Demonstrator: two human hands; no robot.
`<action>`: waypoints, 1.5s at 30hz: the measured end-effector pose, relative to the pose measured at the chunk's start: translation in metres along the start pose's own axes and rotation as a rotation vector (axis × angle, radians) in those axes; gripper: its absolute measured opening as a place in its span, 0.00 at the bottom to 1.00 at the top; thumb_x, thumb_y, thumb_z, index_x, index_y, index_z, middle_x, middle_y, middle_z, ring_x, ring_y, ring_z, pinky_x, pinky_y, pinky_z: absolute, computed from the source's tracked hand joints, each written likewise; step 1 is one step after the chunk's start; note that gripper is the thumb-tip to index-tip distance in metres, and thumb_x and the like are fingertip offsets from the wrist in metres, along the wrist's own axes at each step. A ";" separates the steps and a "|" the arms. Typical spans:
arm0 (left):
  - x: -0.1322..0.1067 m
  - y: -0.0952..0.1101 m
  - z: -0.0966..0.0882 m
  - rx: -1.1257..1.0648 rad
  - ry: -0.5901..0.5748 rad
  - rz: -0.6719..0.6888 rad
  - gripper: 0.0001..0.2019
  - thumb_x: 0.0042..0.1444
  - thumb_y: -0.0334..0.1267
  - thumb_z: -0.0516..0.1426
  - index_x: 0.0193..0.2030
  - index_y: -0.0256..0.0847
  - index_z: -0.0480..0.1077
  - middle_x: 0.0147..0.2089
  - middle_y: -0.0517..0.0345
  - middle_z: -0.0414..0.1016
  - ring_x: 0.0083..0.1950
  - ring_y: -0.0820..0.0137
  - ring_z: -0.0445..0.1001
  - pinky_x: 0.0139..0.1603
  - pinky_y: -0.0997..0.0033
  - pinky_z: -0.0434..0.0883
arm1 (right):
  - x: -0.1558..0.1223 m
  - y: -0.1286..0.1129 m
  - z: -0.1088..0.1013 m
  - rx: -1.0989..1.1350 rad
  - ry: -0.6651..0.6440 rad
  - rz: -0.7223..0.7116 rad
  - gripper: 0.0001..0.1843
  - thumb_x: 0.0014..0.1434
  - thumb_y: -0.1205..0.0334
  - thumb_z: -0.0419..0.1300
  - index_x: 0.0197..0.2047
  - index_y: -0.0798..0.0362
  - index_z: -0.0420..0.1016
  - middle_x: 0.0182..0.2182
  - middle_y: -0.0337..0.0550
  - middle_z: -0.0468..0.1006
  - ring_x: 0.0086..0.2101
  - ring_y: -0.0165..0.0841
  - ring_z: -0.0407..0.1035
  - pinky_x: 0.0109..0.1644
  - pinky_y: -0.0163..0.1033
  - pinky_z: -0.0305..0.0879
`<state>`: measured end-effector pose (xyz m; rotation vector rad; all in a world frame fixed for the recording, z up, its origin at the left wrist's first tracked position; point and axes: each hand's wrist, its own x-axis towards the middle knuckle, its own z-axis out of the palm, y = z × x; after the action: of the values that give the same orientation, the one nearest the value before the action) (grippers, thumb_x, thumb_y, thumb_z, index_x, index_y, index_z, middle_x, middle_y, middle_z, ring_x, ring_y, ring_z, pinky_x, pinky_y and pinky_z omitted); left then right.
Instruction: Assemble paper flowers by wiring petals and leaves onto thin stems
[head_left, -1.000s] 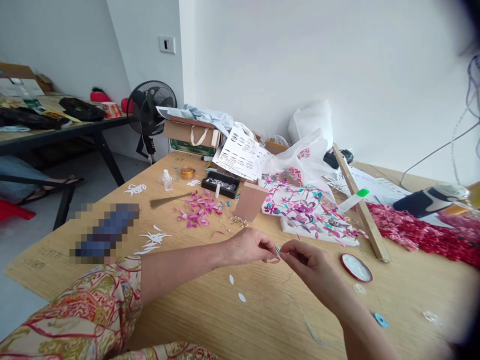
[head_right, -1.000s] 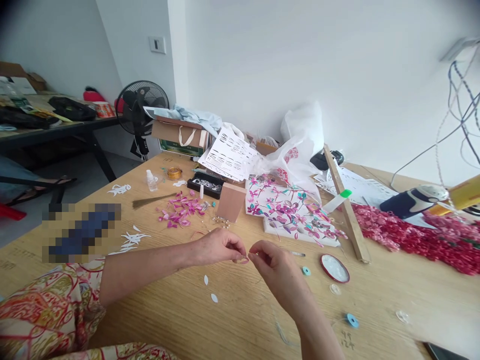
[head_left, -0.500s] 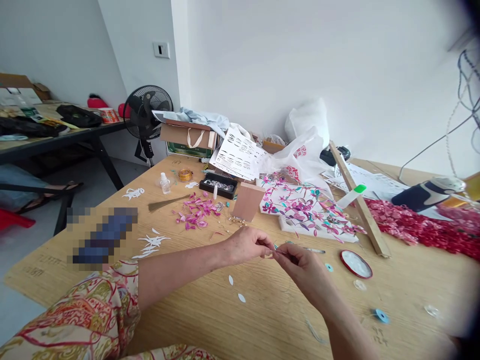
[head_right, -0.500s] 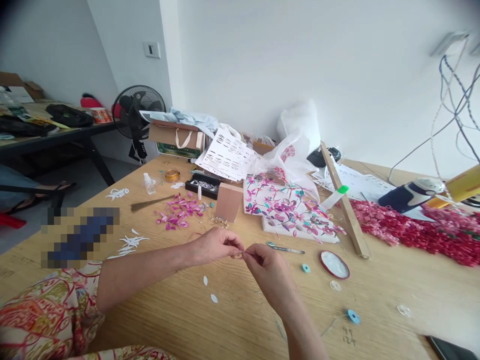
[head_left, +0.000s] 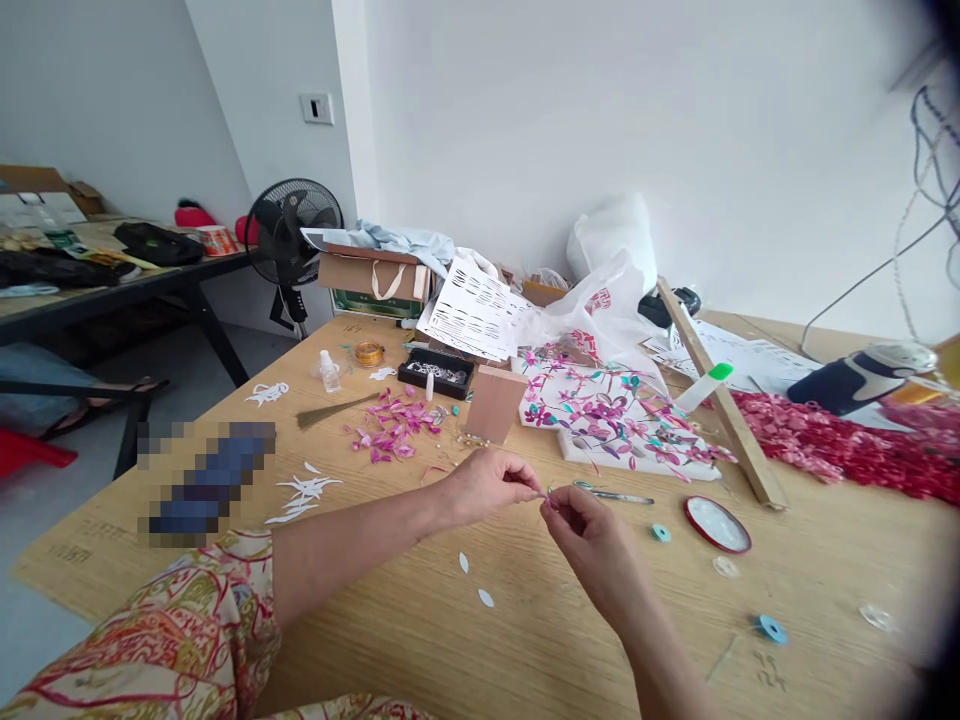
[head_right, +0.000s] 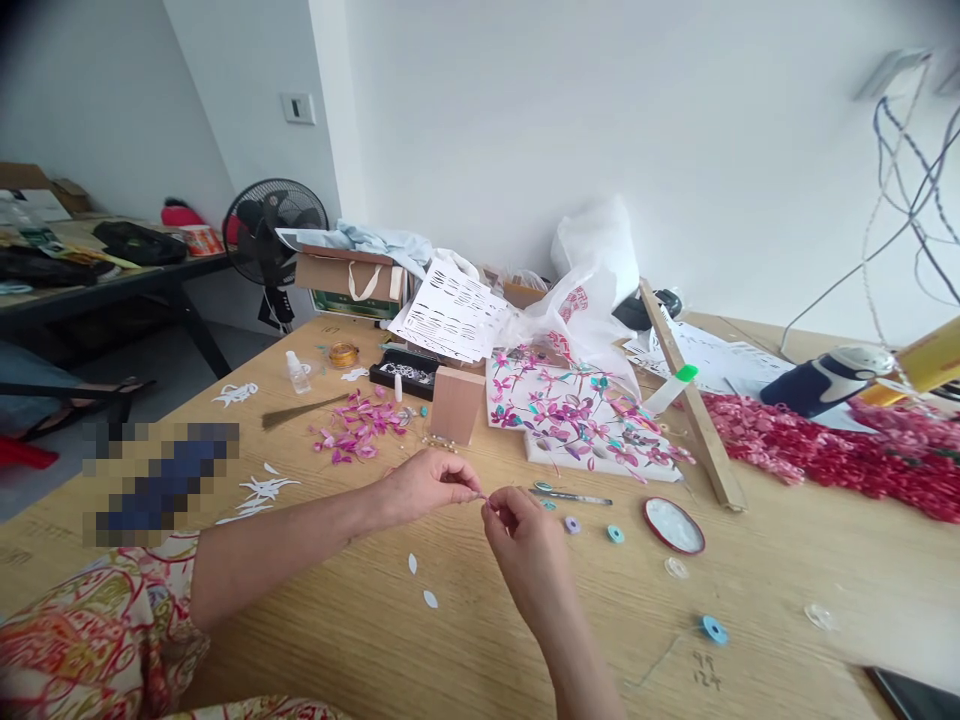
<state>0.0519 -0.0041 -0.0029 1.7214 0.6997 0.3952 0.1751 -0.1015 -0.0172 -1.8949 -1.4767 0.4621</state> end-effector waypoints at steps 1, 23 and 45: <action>0.000 0.001 0.000 0.009 -0.004 -0.013 0.06 0.45 0.33 0.56 0.30 0.34 0.72 0.29 0.60 0.72 0.32 0.75 0.67 0.34 0.77 0.63 | 0.000 -0.001 -0.001 -0.097 0.030 -0.044 0.09 0.53 0.59 0.50 0.24 0.52 0.64 0.20 0.36 0.64 0.21 0.28 0.58 0.24 0.32 0.52; 0.000 0.003 -0.005 0.265 -0.072 0.061 0.07 0.45 0.31 0.55 0.32 0.36 0.73 0.28 0.61 0.73 0.30 0.76 0.67 0.29 0.80 0.61 | 0.007 -0.018 -0.018 -0.217 -0.095 -0.106 0.12 0.53 0.60 0.50 0.23 0.52 0.70 0.19 0.39 0.70 0.21 0.30 0.63 0.23 0.32 0.53; -0.003 -0.002 -0.013 0.100 -0.179 0.089 0.05 0.45 0.33 0.56 0.28 0.36 0.72 0.23 0.64 0.67 0.27 0.78 0.62 0.28 0.79 0.57 | 0.017 -0.014 -0.034 -0.010 -0.243 -0.145 0.11 0.54 0.58 0.51 0.24 0.52 0.68 0.19 0.35 0.65 0.22 0.28 0.57 0.24 0.32 0.51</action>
<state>0.0413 0.0035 -0.0014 1.8608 0.5218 0.2667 0.1921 -0.0934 0.0189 -1.7719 -1.7628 0.6341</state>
